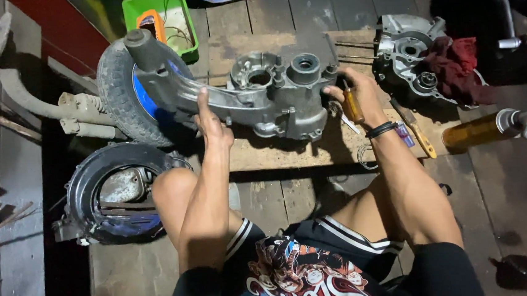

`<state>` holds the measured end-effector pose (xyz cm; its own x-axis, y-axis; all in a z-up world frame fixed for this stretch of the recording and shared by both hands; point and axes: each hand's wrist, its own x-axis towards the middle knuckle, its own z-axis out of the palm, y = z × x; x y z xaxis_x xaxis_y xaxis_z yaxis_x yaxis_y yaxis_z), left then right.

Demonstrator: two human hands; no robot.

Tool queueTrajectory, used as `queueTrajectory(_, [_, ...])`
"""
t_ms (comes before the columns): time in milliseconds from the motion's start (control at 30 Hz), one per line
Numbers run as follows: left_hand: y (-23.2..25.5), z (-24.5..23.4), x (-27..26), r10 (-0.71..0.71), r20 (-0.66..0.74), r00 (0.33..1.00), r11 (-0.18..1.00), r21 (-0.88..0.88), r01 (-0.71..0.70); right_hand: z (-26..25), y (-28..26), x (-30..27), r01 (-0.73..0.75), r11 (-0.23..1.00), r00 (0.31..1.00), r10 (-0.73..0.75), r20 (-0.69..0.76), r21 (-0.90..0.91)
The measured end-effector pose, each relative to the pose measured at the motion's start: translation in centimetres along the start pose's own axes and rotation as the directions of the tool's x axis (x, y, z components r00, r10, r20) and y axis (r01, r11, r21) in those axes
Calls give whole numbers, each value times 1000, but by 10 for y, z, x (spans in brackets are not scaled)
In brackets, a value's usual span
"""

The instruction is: The person cleans a metallic engine casing using a wire brush and a screwdriver. They scrub the surface and crevices of the part while holding it steady with their left hand.

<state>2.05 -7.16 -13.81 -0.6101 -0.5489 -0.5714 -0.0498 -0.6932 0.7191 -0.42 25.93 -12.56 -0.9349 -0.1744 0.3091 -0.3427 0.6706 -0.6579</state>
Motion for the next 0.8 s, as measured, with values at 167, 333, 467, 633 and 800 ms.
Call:
queueTrajectory(167, [-5, 25, 4, -13, 79, 997, 994, -105, 21, 11, 45, 5, 69, 995, 995, -74, -65, -70])
queueTrajectory(333, [-47, 19, 64, -35, 143, 989, 990, -127, 54, 11, 47, 1, 88, 992, 990, -98, -104, -93])
queueTrajectory(467, [-42, 20, 58, -79, 151, 985, 984, -145, 101, 20, 40, -3, 131, 984, 981, -146, -131, -123])
queueTrajectory(633, [-45, 12, 82, -96, 135, 986, 988, -104, 110, 33, 53, -8, 182, 981, 970, -190, -149, -69])
queueTrajectory(800, [-22, 21, 49, -92, 127, 988, 978, -174, 114, 26, 41, -13, 181, 979, 974, -191, -120, -89])
